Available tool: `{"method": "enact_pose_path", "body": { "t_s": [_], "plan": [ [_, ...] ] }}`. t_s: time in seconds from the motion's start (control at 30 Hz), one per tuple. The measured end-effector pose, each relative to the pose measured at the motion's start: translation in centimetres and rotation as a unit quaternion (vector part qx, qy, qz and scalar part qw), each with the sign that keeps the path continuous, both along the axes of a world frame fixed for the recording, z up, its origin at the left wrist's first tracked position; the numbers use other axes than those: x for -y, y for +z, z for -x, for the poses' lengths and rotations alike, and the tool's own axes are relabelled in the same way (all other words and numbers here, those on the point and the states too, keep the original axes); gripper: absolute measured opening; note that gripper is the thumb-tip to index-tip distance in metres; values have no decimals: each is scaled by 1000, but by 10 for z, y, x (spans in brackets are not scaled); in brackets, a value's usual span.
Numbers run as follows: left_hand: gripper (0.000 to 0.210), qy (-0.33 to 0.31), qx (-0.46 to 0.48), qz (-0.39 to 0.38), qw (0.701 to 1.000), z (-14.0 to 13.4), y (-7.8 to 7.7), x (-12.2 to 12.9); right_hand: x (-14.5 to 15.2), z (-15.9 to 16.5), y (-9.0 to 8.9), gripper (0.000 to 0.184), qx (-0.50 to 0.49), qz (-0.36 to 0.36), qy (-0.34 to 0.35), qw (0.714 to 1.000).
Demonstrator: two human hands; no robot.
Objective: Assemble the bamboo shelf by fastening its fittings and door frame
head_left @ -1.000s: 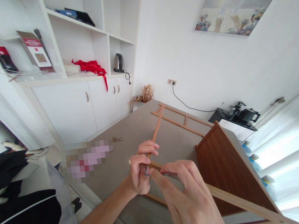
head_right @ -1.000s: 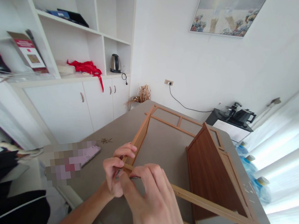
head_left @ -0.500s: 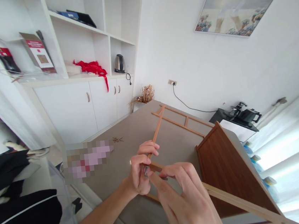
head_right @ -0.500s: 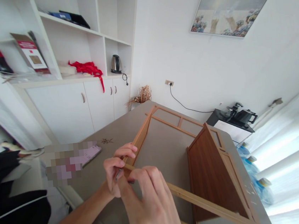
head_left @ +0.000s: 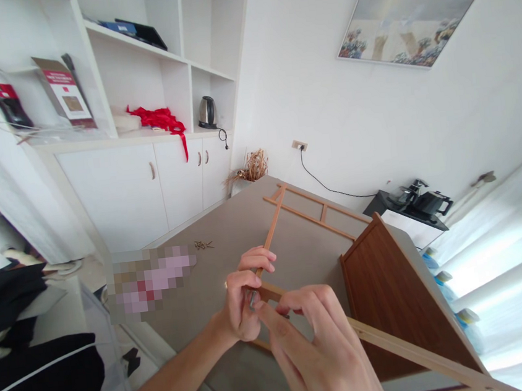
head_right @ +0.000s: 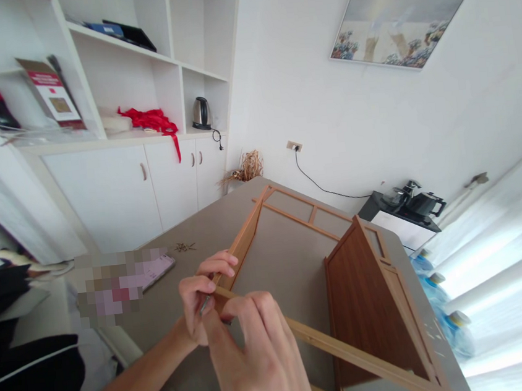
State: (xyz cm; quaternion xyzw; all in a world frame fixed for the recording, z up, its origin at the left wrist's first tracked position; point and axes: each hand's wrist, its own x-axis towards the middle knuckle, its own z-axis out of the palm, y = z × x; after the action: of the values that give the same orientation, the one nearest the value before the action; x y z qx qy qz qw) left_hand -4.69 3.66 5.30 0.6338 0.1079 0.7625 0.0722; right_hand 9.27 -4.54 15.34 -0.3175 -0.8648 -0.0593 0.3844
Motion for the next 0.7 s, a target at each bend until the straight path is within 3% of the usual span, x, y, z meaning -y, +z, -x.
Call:
{"method": "enact_pose_path", "body": {
  "t_s": [0.53,0.7],
  "plan": [
    [13,-1,8,4,1000,-2,-1,0,-3,-1,-2,18,-38,43,11,998],
    [13,1,4,5,1000,-2,-1,1,-5,-3,1,24,-16,11,12,1000]
  ]
}}
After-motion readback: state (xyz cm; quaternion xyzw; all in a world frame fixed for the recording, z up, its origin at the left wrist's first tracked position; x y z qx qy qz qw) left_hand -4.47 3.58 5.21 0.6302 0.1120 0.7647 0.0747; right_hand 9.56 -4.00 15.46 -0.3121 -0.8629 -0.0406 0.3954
